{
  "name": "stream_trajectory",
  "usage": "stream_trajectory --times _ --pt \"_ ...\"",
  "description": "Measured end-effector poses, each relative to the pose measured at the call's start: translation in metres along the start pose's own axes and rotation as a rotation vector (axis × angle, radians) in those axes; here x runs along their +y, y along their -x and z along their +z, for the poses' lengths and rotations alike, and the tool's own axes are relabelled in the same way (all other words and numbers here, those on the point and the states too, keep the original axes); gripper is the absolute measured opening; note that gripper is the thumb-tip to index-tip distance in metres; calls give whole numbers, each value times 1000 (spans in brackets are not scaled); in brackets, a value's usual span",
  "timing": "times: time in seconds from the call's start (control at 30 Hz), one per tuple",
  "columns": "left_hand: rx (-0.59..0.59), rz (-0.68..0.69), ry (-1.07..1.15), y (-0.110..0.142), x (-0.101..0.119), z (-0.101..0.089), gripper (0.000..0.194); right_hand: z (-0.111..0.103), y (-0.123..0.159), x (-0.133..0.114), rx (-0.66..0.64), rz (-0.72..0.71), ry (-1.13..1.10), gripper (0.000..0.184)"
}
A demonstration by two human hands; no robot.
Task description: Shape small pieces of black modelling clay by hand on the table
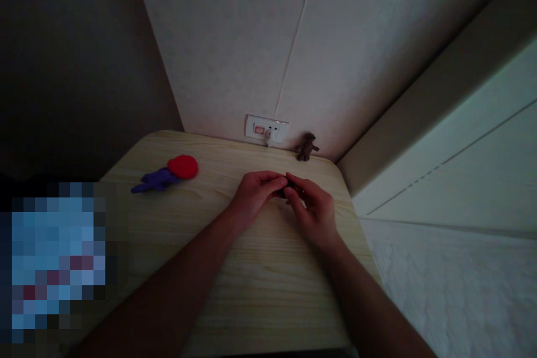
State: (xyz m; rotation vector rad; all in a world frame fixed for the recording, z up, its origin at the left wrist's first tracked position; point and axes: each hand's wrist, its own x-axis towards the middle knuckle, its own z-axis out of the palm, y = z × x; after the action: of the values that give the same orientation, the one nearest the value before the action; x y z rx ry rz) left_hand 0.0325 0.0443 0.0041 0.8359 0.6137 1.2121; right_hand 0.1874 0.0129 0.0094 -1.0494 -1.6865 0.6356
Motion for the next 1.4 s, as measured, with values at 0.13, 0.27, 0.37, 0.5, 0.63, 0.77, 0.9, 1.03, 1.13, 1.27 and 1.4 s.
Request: stream_trajectory --times 0.13,0.27,0.37,0.5,0.63,0.77,0.9,1.03,1.13,1.27,1.4 --pt "-34 7 -13 -1 -1 0 20 2 1 1 62 110 -121 34" --pt "-30 1 -29 0 -2 -2 24 0 -2 -1 42 129 -119 28" --pt "-27 11 -31 1 -3 -3 23 0 -3 -5 39 135 -135 25" --pt "-13 41 -58 0 -4 -2 26 2 -3 -8 66 161 -187 32" --pt "41 52 -42 -2 -5 -3 31 3 -4 -6 28 169 -186 31" --pt "68 36 -23 -2 -5 -1 34 3 -1 -4 54 151 -136 31" --pt "68 35 1 -1 -3 1 33 3 1 -3 100 104 -54 34" --pt "71 29 1 -1 -4 -2 34 2 -1 -4 51 117 -65 31" --pt "77 34 -7 -1 -5 -2 34 3 -3 -6 53 152 -134 31" --pt "45 46 -10 -1 -4 1 30 3 -1 -6 54 129 -91 35" --pt "51 26 -17 0 -1 1 28 0 0 -2 6 66 24 37"
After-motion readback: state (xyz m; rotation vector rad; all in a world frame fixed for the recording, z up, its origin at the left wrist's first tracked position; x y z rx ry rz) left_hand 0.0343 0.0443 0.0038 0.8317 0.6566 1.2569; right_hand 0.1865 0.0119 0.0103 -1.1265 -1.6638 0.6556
